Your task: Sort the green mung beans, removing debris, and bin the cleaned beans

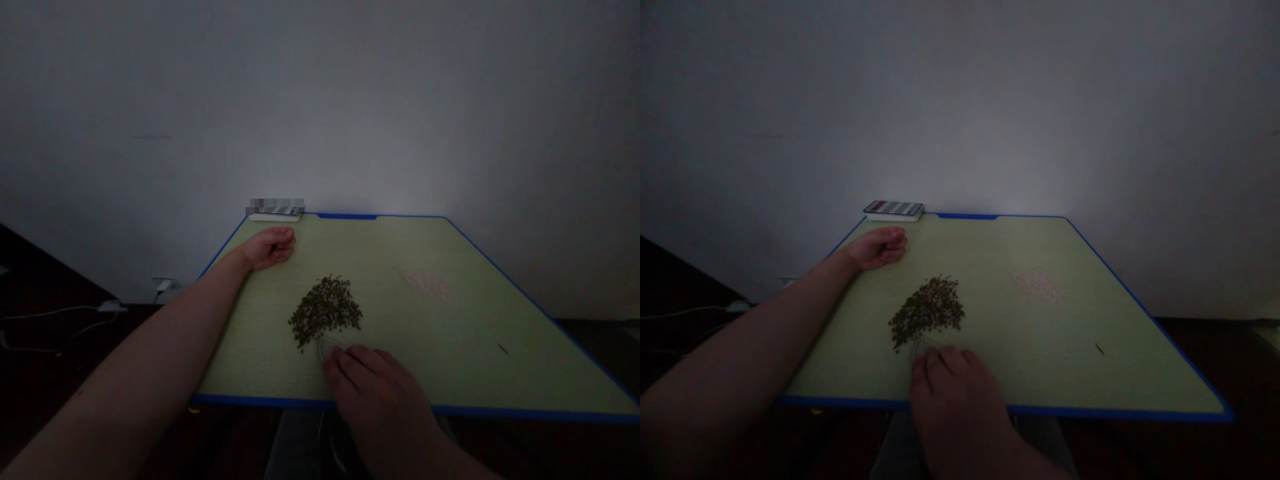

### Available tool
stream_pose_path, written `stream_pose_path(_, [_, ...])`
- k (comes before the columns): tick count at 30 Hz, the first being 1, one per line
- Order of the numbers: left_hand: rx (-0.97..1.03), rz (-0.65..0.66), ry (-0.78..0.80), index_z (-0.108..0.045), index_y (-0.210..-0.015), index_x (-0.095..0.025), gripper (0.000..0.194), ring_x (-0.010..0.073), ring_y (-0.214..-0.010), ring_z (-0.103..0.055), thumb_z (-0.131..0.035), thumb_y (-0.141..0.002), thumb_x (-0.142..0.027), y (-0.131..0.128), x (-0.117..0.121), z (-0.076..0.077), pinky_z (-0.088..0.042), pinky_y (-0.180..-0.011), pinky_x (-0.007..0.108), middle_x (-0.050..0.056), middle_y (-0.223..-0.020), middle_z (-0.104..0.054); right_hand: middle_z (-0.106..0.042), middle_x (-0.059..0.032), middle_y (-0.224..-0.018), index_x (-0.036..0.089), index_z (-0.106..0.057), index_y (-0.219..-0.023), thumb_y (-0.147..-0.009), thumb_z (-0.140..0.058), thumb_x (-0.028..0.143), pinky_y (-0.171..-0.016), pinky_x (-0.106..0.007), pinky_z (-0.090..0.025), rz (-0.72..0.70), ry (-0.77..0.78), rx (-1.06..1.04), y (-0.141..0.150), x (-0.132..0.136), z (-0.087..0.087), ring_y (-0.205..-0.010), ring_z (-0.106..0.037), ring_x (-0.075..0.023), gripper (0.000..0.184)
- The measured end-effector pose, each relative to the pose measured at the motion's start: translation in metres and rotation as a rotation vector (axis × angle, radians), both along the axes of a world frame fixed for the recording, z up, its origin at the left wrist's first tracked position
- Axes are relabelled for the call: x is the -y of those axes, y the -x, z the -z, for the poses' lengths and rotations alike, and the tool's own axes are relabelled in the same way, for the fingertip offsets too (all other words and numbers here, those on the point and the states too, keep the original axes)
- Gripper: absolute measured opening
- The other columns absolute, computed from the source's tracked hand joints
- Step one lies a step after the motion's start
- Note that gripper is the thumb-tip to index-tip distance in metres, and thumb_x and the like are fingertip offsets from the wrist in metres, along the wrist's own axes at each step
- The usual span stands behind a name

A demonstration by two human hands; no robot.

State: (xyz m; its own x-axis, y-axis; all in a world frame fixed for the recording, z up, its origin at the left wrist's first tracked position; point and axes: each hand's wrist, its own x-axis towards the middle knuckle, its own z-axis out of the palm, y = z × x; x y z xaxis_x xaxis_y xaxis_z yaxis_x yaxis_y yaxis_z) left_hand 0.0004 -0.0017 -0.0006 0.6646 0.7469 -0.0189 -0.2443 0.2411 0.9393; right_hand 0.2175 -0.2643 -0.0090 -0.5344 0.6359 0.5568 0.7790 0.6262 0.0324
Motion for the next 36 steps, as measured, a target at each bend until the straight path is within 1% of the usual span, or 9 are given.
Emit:
stream_pose_path(5, [0.007, 0.009, -0.001, -0.044, -0.061, -0.016, 0.035, 0.0039, -0.039, -0.032, -0.077, -0.072, -0.023, 0.0, -0.001, 0.0, -0.022, -0.037, 0.015, -0.006, -0.053, -0.036, -0.079, -0.007, -0.096, 0.013, -0.073, -0.103, -0.075, -0.053, -0.001, -0.074, -0.032, -0.056, 0.091, -0.031, 0.006, -0.034, 0.003, 0.002, -0.085, -0.07, -0.0197, 0.038])
stream_pose_path(8, [0.003, 0.021, 0.004, -0.044, -0.061, -0.016, 0.035, 0.0039, -0.04, -0.032, -0.076, -0.072, -0.022, 0.001, -0.001, 0.0, -0.022, -0.037, 0.015, -0.006, -0.053, -0.037, -0.079, -0.0054, -0.097, 0.014, -0.073, -0.105, -0.074, -0.047, -0.004, -0.077, -0.032, -0.058, 0.08, -0.041, 0.011, -0.053, 0.005, 0.005, -0.087, -0.071, -0.0189, 0.045])
stream_pose_path(10, [0.002, 0.023, 0.003, -0.043, -0.061, -0.016, 0.034, 0.004, -0.04, -0.032, -0.075, -0.073, -0.022, 0.002, -0.002, 0.0, -0.021, -0.037, 0.014, -0.006, -0.054, -0.037, -0.079, -0.0043, -0.098, 0.015, -0.072, -0.106, -0.074, -0.044, -0.005, -0.077, -0.032, -0.058, 0.059, -0.052, 0.007, -0.06, 0.007, 0.005, -0.087, -0.071, -0.0179, 0.047])
stream_pose_path(15, [-0.001, 0.029, -0.01, -0.044, -0.061, -0.016, 0.035, 0.0041, -0.04, -0.032, -0.077, -0.072, -0.024, 0.003, -0.002, 0.0, -0.022, -0.037, 0.015, -0.006, -0.054, -0.035, -0.08, -0.0022, -0.097, 0.016, -0.073, -0.101, -0.079, -0.046, -0.005, -0.077, -0.029, -0.058, 0.029, -0.038, -0.001, -0.056, 0.01, 0.001, -0.087, -0.071, -0.0166, 0.04])
stream_pose_path(19, [0.001, 0.018, 0.001, -0.044, -0.062, -0.017, 0.034, 0.0041, -0.041, -0.032, -0.076, -0.073, -0.024, 0.003, -0.002, 0.0, -0.021, -0.037, 0.015, -0.006, -0.054, -0.035, -0.079, -0.0053, -0.1, 0.014, -0.073, -0.105, -0.078, -0.053, -0.002, -0.08, -0.031, -0.058, 0.046, 0.018, 0.014, -0.054, 0.004, 0.002, -0.09, -0.071, -0.0179, 0.037])
stream_pose_path(23, [0.001, 0.01, 0.016, -0.043, -0.062, -0.017, 0.033, 0.0042, -0.041, -0.032, -0.073, -0.074, -0.02, 0.004, -0.002, 0.0, -0.022, -0.037, 0.015, -0.006, -0.054, -0.035, -0.079, -0.007, -0.101, 0.014, -0.073, -0.109, -0.077, -0.051, -0.003, -0.082, -0.033, -0.059, 0.105, 0.031, 0.079, -0.072, -0.007, 0.002, -0.091, -0.071, -0.0188, 0.043])
stream_pose_path(29, [-0.011, 0.017, 0.001, -0.045, -0.062, -0.016, 0.032, 0.0043, -0.041, -0.032, -0.074, -0.074, -0.022, 0.004, -0.002, -0.001, -0.023, -0.036, 0.015, -0.005, -0.054, -0.036, -0.079, -0.0057, -0.103, 0.016, -0.074, -0.109, -0.079, -0.049, -0.002, -0.08, -0.035, -0.062, 0.185, 0.051, 0.181, -0.102, -0.017, -0.005, -0.09, -0.073, -0.0198, 0.043])
stream_pose_path(33, [-0.017, 0.013, -0.022, -0.045, -0.061, -0.016, 0.033, 0.0038, -0.041, -0.031, -0.075, -0.074, -0.024, 0.004, -0.002, -0.001, -0.024, -0.037, 0.014, -0.006, -0.054, -0.035, -0.079, -0.0053, -0.101, 0.014, -0.075, -0.105, -0.079, -0.048, -0.001, -0.079, -0.035, -0.062, 0.18, 0.003, 0.183, -0.106, -0.018, -0.005, -0.088, -0.074, -0.0201, 0.04])
stream_pose_path(36, [-0.018, 0.018, -0.027, -0.045, -0.061, -0.016, 0.036, 0.0038, -0.041, -0.031, -0.077, -0.073, -0.028, 0.004, -0.002, -0.001, -0.023, -0.037, 0.014, -0.005, -0.055, -0.036, -0.079, -0.0053, -0.103, 0.015, -0.074, -0.108, -0.081, -0.049, 0.001, -0.079, -0.035, -0.062, 0.151, 0.027, 0.184, -0.1, -0.015, -0.005, -0.089, -0.074, -0.0197, 0.04])
